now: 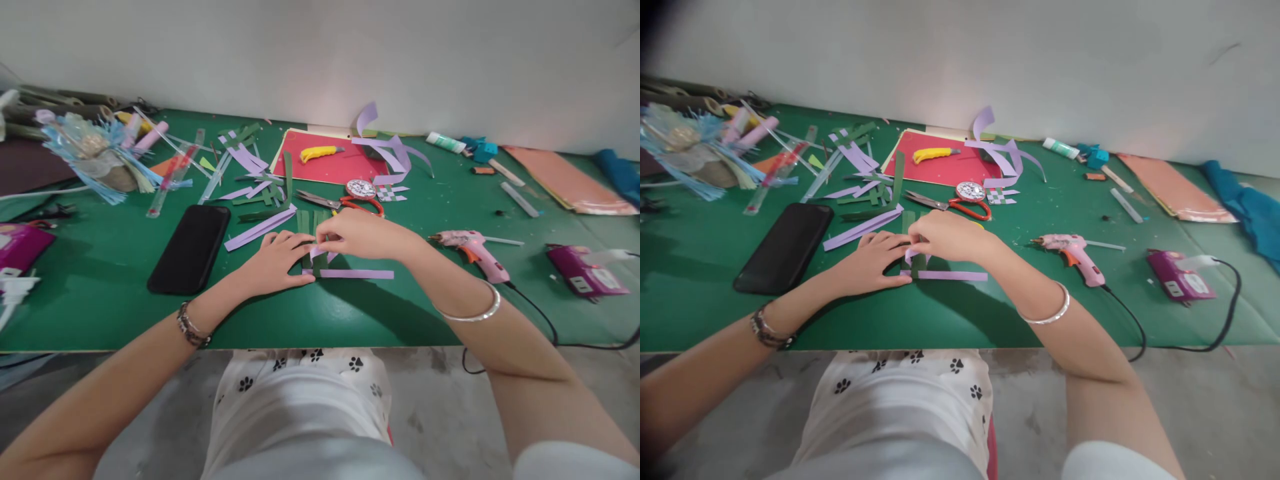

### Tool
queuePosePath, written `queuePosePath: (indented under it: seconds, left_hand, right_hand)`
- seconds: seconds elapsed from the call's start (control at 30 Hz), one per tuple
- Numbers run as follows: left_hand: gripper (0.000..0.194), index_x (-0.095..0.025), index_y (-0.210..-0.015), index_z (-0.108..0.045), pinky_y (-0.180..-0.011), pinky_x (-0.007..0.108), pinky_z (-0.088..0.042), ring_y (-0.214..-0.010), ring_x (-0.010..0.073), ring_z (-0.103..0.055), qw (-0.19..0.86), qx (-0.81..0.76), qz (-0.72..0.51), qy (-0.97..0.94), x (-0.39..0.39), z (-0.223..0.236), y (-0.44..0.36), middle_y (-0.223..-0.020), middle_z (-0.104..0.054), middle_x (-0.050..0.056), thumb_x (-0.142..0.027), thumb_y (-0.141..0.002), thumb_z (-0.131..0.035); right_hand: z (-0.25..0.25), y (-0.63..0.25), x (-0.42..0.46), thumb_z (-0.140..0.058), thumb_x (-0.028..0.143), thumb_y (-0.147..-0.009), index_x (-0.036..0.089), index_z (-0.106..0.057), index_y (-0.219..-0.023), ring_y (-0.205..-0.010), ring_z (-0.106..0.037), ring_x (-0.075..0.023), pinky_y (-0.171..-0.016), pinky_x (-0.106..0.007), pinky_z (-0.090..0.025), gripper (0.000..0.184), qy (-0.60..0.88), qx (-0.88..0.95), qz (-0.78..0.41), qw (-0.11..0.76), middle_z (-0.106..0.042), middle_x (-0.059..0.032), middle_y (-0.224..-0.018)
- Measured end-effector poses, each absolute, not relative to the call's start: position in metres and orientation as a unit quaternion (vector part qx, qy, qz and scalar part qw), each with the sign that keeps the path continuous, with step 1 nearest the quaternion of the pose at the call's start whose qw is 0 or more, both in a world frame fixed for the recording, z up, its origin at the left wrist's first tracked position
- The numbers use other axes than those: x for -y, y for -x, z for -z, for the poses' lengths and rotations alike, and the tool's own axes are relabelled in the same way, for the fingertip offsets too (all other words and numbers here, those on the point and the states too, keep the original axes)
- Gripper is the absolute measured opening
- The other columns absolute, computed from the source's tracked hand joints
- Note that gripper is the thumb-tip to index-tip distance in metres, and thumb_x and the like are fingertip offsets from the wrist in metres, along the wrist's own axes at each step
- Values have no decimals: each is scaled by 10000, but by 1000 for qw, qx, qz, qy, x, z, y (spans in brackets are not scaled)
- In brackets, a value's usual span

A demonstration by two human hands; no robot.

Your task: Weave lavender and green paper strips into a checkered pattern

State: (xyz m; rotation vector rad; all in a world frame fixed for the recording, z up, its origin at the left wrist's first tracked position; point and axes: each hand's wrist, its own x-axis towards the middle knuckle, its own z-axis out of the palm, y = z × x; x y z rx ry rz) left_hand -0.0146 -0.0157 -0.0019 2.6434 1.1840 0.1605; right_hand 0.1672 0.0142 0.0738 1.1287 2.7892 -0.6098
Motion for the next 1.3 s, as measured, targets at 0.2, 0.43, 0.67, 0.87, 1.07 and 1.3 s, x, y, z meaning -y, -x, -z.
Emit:
queuePosePath:
  seconds: [0.2,0.43,0.67,0.87,1.07,1.3]
  left_hand:
    - [408,-190,-1041,-577,-893,423,-329,-1040,260,-430,195,-402,-181,-876,9,-1,11,-1151,-520,85,-498,-776,-535]
    - [221,-150,-789,-564,-579,223,-393,-581,105,-476,363,-371,-223,-825,-1,2,4,-684,-517,-22,-366,-768,-517]
    - [176,-158,-666,-535,-565,203,-364,-562,96,-447,348,-356,-222,-838,1,-1,3,-631,-466,-29,-287,-775,-483]
    - [208,-156,-721,-565,-622,211,-402,-661,119,-527,336,-329,-232,-851,-1,6,5,-733,-561,14,-218,-817,-392]
    - [182,-144,-786,-599,-601,204,-397,-634,112,-514,320,-338,-229,-855,-1,9,5,-720,-559,12,-203,-801,-427]
    - [126,-158,-754,-588,-605,206,-401,-614,105,-496,335,-343,-217,-850,1,7,5,-702,-520,-11,-193,-764,-467]
  right_hand:
    - [-76,-169,-15,-530,167,-783,150,-632,-807,-568,-456,-74,-559,-219,-293,106,-351,-912,210,9,-606,-2,-698]
    - [-77,-174,-18,-475,145,-772,152,-608,-802,-519,-459,-67,-532,-210,-314,136,-364,-887,282,-21,-574,23,-613]
    - [-51,-195,-32,-348,80,-784,144,-582,-907,-643,-542,-104,-622,-251,-407,271,-433,-838,301,-143,-616,-35,-791]
    - [-22,-192,-33,-296,-57,-649,217,-625,-939,-1109,-379,-226,-879,-429,-339,517,-368,-915,126,-104,-440,-63,-1270]
    - [-31,-187,-24,-371,33,-689,175,-601,-772,-1031,-389,-229,-814,-390,-285,284,-386,-914,110,-60,-480,-95,-1182]
    - [-40,-188,-17,-387,250,-843,147,-454,-529,-541,-313,-79,-694,-315,-178,337,-436,-889,143,-4,-449,38,-543]
